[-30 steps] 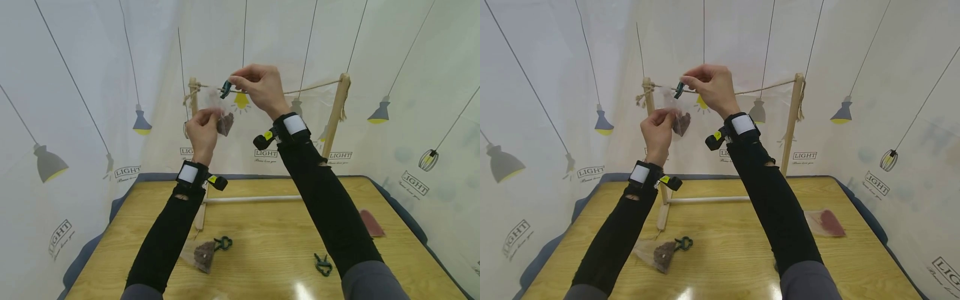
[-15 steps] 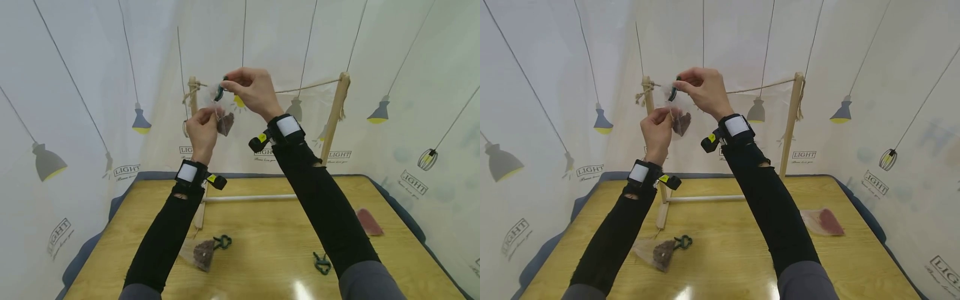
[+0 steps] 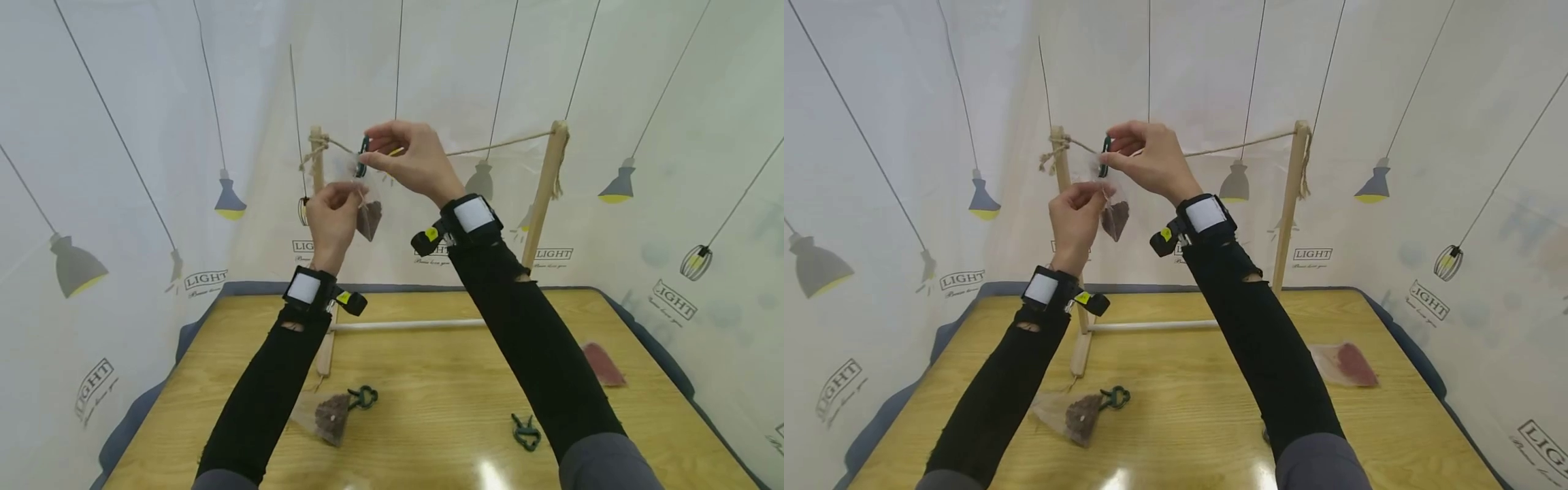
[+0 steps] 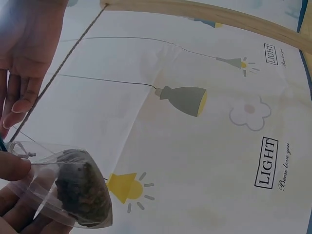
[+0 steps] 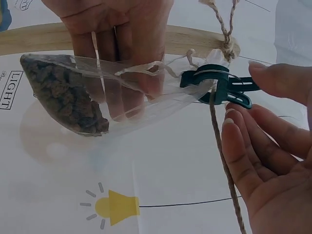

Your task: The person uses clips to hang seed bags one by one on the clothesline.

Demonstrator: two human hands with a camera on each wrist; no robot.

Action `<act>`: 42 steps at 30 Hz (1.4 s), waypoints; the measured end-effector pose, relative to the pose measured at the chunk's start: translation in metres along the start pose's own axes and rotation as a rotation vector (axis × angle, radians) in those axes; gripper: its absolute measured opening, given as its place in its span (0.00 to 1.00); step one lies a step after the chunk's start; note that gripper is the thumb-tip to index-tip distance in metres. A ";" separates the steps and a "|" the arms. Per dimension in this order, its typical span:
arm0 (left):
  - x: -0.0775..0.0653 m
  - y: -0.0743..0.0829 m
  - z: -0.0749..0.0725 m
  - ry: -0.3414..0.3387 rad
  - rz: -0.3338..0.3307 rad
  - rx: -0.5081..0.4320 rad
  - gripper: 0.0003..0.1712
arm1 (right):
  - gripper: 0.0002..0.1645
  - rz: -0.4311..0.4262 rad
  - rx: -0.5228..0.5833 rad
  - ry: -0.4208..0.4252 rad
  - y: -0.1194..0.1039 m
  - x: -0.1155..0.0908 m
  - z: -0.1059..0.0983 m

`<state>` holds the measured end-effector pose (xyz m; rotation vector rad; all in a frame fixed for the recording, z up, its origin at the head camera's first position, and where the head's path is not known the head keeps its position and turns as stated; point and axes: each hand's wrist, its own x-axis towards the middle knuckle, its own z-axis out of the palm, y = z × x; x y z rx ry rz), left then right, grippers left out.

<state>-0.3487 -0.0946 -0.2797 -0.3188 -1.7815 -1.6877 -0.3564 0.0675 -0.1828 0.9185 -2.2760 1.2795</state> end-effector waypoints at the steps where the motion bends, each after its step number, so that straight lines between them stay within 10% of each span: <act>1: -0.001 0.000 0.000 -0.006 0.001 0.004 0.08 | 0.24 0.001 -0.004 -0.010 0.001 -0.001 0.000; 20: -0.009 -0.008 0.006 -0.042 -0.070 0.030 0.13 | 0.25 -0.046 -0.042 -0.044 0.010 -0.015 -0.001; 42: -0.021 0.001 -0.012 -0.196 0.039 -0.013 0.39 | 0.38 -0.111 -0.066 -0.044 0.018 -0.038 -0.013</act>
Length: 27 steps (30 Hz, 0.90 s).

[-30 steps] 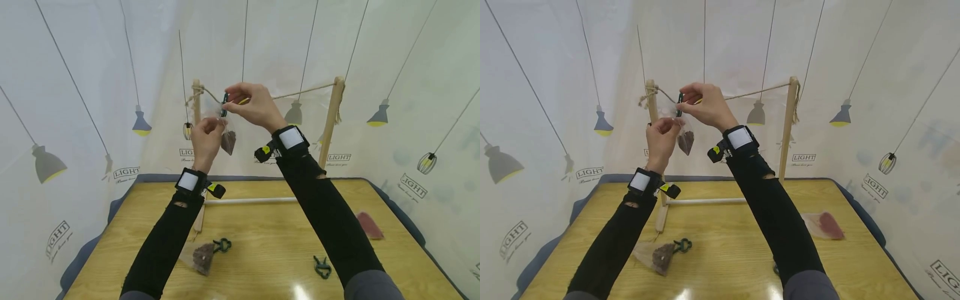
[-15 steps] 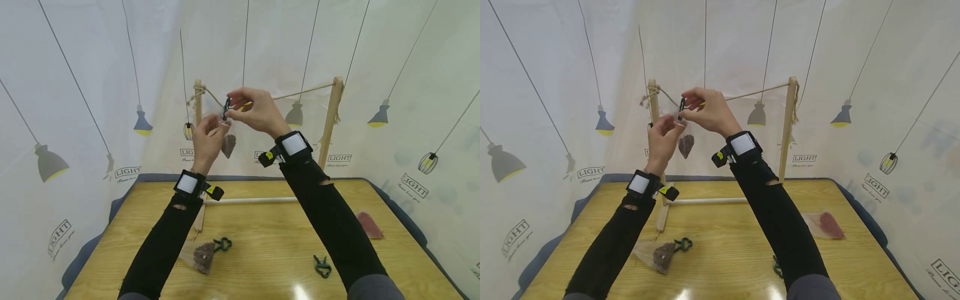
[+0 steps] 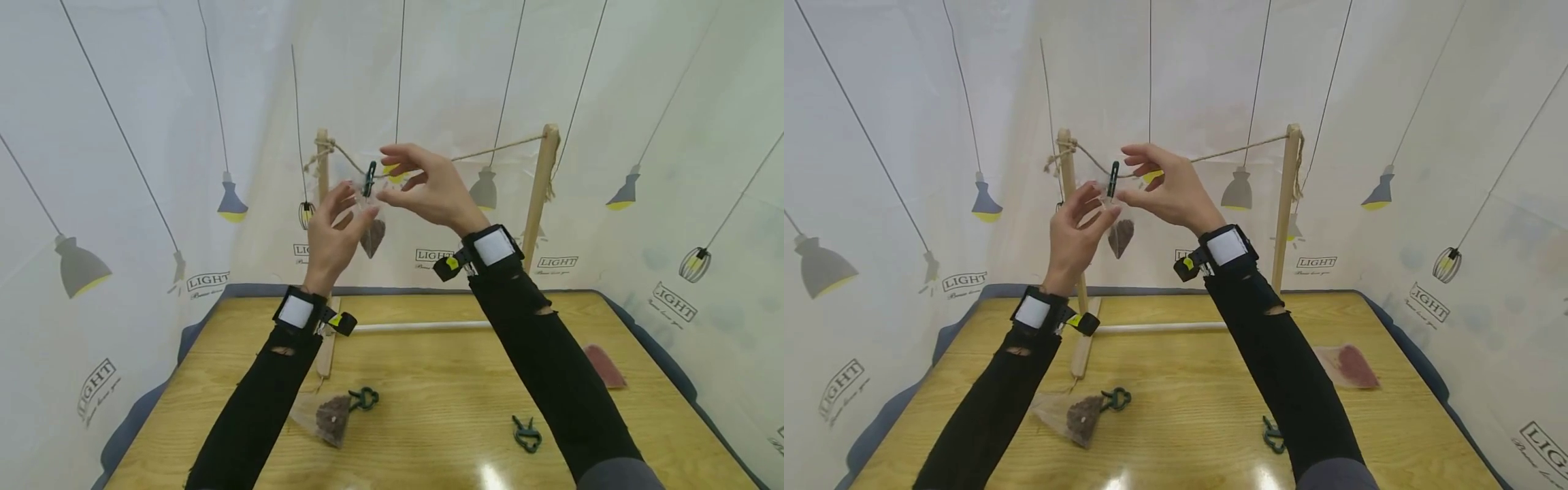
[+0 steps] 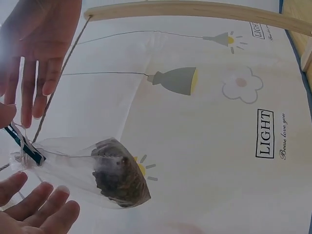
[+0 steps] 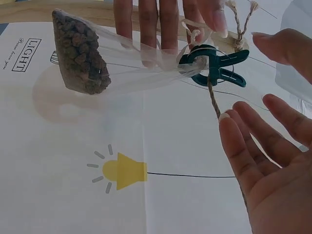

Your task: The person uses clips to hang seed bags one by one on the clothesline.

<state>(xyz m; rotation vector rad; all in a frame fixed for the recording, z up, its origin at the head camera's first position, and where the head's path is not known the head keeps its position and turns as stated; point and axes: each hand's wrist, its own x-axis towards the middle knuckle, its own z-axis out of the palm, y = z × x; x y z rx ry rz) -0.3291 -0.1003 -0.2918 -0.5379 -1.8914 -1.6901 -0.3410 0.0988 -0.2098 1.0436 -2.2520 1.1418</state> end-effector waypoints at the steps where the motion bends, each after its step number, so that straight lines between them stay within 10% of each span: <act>1: -0.001 0.001 -0.001 0.004 0.006 0.001 0.39 | 0.39 -0.007 0.002 0.003 0.001 -0.002 0.000; 27: -0.018 -0.018 -0.043 0.245 0.182 0.004 0.32 | 0.48 -0.003 0.038 0.055 0.021 -0.076 -0.013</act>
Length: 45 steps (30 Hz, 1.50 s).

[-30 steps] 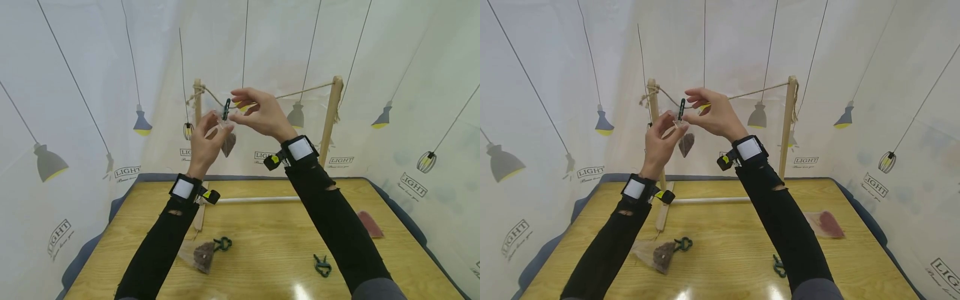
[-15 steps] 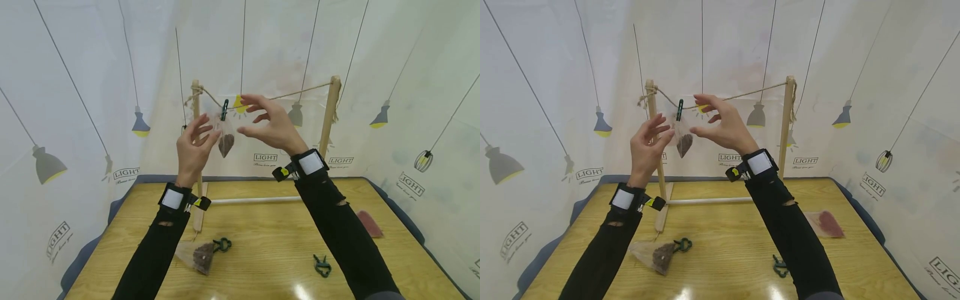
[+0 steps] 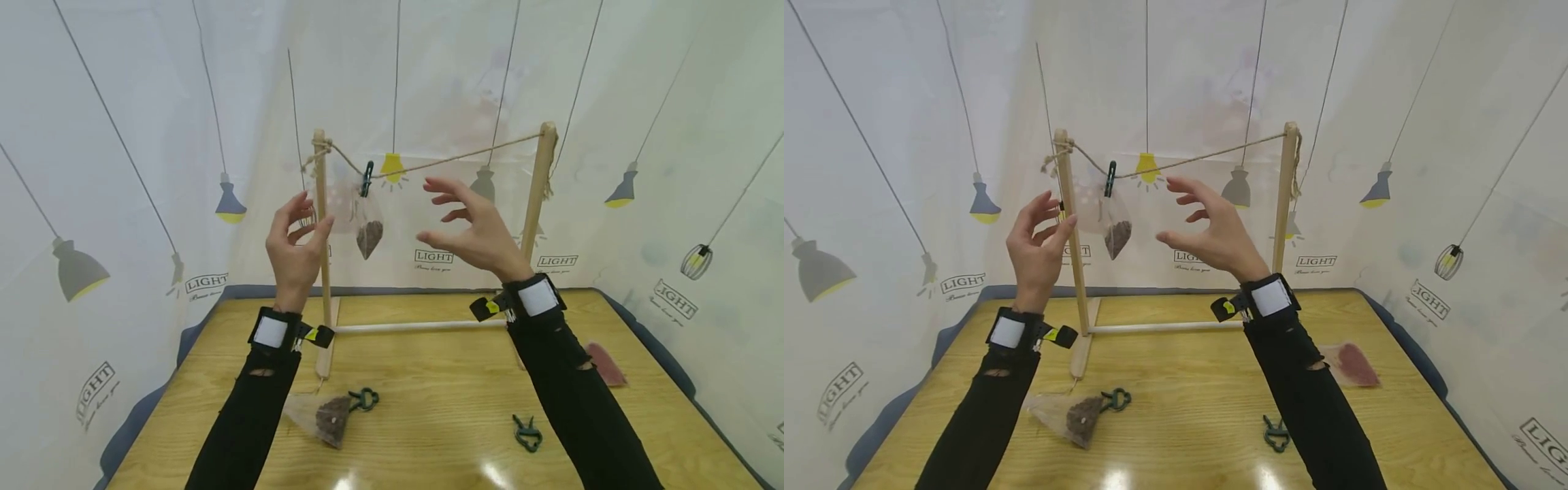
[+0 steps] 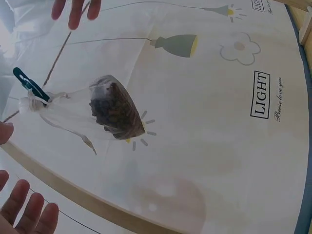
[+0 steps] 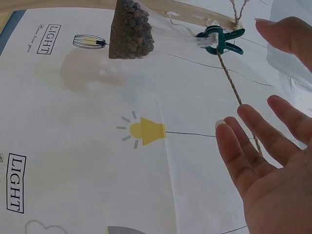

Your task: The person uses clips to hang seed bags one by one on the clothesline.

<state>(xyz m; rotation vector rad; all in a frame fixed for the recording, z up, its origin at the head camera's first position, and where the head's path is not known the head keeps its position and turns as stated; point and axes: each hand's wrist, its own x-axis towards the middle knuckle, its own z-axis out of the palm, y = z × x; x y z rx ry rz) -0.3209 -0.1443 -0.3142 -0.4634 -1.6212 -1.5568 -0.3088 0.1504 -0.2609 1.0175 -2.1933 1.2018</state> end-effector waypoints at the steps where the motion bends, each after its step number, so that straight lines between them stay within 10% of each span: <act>1: 0.000 -0.003 -0.001 -0.003 -0.010 0.007 0.32 | 0.49 0.003 -0.002 0.001 0.002 -0.004 -0.001; 11: 0.001 -0.026 -0.010 -0.146 -0.174 0.014 0.32 | 0.49 0.086 -0.013 0.004 0.020 -0.041 -0.006; 33: 0.004 -0.042 -0.010 -0.184 -0.067 0.100 0.25 | 0.46 0.294 -0.081 -0.062 0.061 -0.141 -0.020; 45: 0.006 -0.045 -0.010 -0.191 -0.048 0.102 0.23 | 0.40 0.459 -0.160 -0.243 0.084 -0.180 -0.030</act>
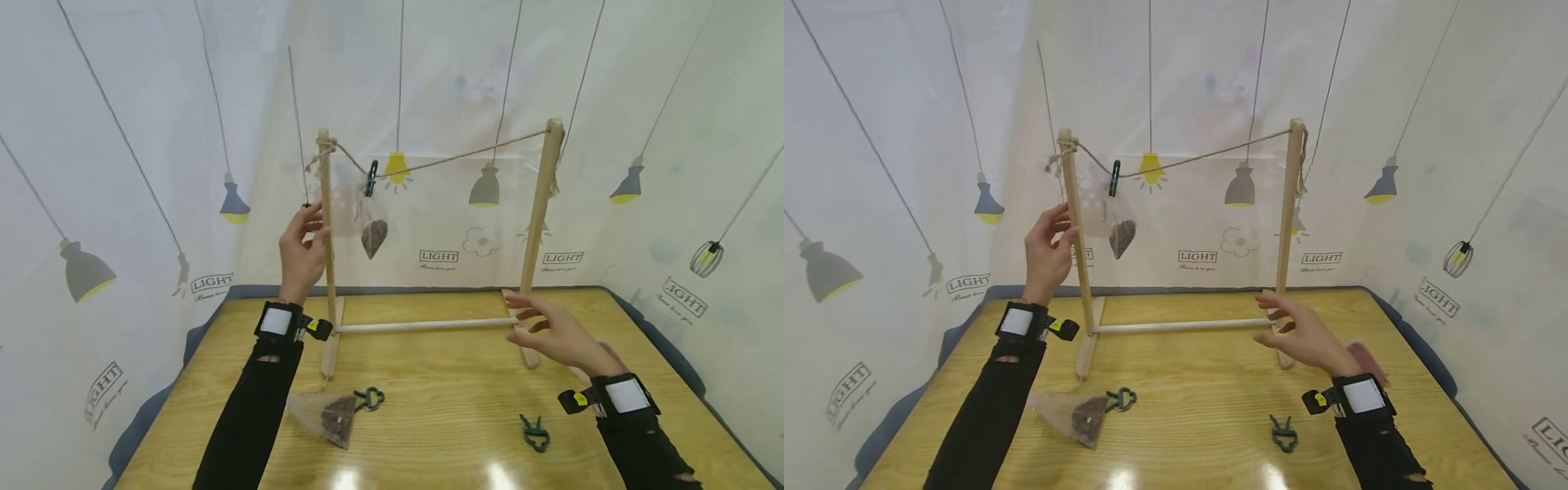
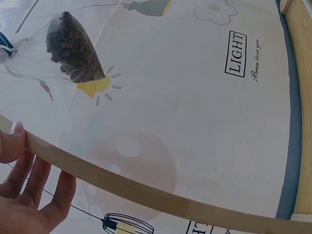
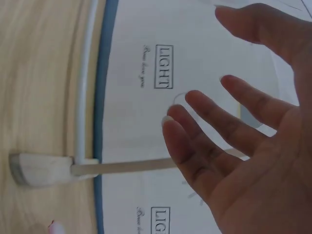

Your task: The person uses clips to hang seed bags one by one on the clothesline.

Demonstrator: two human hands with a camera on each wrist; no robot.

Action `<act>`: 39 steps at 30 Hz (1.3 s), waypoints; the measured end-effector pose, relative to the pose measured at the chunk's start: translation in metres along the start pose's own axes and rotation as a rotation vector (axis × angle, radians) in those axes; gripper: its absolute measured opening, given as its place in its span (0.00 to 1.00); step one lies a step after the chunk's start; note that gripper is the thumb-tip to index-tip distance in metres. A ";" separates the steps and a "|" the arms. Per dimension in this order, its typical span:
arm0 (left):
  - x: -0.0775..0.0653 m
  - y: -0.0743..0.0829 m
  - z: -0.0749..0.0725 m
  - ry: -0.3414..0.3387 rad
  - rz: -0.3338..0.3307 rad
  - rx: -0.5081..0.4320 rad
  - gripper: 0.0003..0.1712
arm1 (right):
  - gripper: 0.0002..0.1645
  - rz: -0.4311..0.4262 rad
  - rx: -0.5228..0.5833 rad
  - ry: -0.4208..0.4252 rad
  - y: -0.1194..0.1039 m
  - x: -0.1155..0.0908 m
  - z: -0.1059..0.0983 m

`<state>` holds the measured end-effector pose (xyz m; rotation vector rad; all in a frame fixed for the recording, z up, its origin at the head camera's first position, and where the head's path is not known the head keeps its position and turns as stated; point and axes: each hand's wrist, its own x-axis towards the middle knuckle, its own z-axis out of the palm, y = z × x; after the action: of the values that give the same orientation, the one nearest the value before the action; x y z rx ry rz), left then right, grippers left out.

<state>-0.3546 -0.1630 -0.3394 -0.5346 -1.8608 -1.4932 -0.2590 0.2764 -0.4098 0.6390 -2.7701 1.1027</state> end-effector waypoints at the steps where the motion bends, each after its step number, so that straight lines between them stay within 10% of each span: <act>1: 0.000 0.001 0.000 0.000 0.001 -0.001 0.23 | 0.40 0.009 -0.001 -0.014 0.003 -0.002 0.000; 20: 0.000 0.002 0.004 0.016 -0.042 -0.005 0.24 | 0.26 0.136 0.074 -0.500 0.052 -0.047 0.005; 33: 0.000 0.002 0.003 0.025 -0.024 -0.009 0.23 | 0.15 -0.063 0.103 -0.504 0.069 -0.054 0.026; 39: -0.001 0.001 0.003 0.031 -0.024 0.006 0.23 | 0.10 -0.021 0.121 -0.498 0.068 -0.055 0.034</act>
<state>-0.3540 -0.1594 -0.3401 -0.4844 -1.8532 -1.5029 -0.2346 0.3172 -0.4913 1.0888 -3.1002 1.2603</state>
